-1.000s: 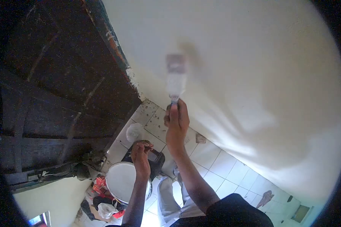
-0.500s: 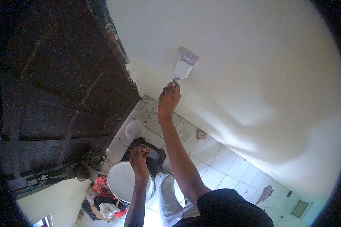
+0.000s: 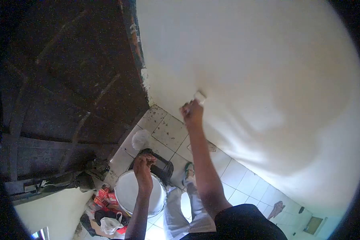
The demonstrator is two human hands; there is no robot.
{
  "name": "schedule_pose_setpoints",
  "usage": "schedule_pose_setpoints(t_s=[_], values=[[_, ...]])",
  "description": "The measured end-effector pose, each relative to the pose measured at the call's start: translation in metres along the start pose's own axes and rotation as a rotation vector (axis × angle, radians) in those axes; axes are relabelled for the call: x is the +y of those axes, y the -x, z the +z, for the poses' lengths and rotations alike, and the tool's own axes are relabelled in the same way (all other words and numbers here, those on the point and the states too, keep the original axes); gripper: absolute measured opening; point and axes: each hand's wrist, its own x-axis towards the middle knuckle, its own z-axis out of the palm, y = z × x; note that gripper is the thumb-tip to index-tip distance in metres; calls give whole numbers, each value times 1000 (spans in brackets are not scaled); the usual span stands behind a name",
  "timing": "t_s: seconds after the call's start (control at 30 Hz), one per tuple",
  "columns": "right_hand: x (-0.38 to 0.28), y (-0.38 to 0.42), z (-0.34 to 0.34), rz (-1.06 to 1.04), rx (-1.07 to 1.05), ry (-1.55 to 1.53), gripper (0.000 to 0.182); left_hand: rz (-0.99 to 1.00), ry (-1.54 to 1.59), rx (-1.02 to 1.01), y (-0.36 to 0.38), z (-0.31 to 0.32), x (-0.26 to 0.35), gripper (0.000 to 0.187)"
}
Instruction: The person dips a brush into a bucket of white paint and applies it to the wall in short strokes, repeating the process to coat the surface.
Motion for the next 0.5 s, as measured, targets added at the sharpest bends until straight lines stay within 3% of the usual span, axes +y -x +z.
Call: schedule_pose_setpoints(t_s=[0.07,0.13,0.27,0.33,0.43,0.5], values=[[-46,10,40,28,-152,-138,15,-10,-5,4,-2,-6,-2,18],[-91,40,78,280,-395,-285,15,-26,-2,9,0,-8,-3,18],[-123,102,121,248,-497,-308,19,-4,67,-10,4,-8,3,21],[-120,131,120,-103,-478,76,18,2,85,-4,6,-11,4,22],[-104,171,108,-280,-558,285,23,18,93,-16,8,-17,5,25],[-95,151,102,-358,-512,317,24,12,106,28,12,-20,7,27]])
